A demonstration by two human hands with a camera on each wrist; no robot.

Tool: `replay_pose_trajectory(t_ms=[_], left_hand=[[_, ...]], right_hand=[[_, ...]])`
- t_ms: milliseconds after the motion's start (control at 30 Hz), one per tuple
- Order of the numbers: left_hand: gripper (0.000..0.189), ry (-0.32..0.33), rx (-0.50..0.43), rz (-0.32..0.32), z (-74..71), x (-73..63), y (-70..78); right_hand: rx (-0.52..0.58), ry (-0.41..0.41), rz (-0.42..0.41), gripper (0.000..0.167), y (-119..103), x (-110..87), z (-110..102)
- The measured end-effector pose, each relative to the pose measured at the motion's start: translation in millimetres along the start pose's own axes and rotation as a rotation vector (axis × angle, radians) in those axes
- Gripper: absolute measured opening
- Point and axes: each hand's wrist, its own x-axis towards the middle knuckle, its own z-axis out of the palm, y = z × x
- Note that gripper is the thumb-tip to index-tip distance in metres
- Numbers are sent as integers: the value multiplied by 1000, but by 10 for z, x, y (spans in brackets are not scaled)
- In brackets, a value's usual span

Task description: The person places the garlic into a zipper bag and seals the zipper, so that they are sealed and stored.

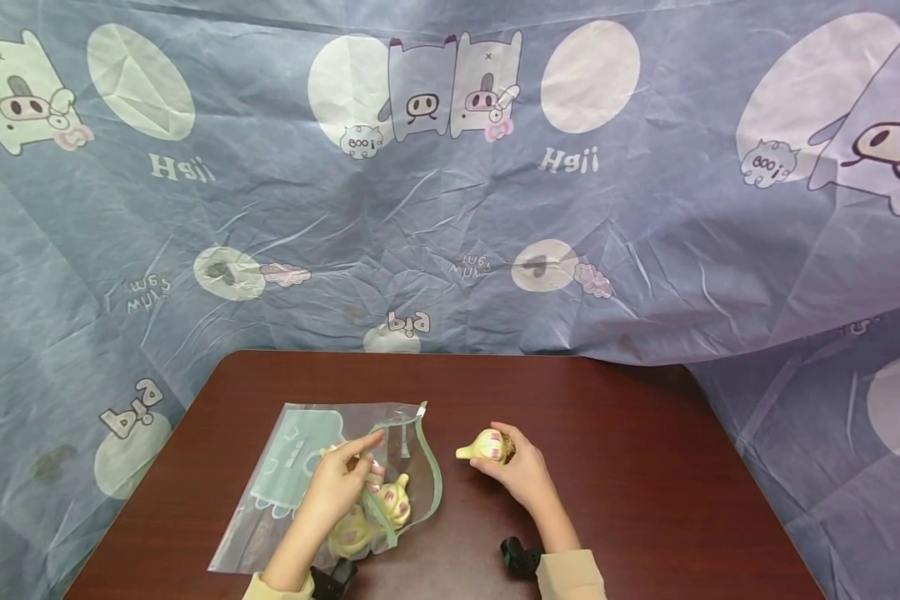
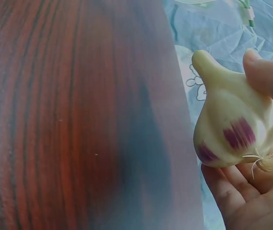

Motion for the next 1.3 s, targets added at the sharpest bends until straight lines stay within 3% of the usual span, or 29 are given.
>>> replay_pose_trajectory(t_ms=[567,800,1300], left_hand=[[39,1,-31,24,5,-10,14],[40,-7,-33,-1,11,-2,16],[39,-15,-43,-3,7,2,14]], right_hand=[[85,25,-64,71,-268,-54,-143],[113,19,-135,71,-448,-113,-178],[117,-48,-221,73,-689,-210,-64]])
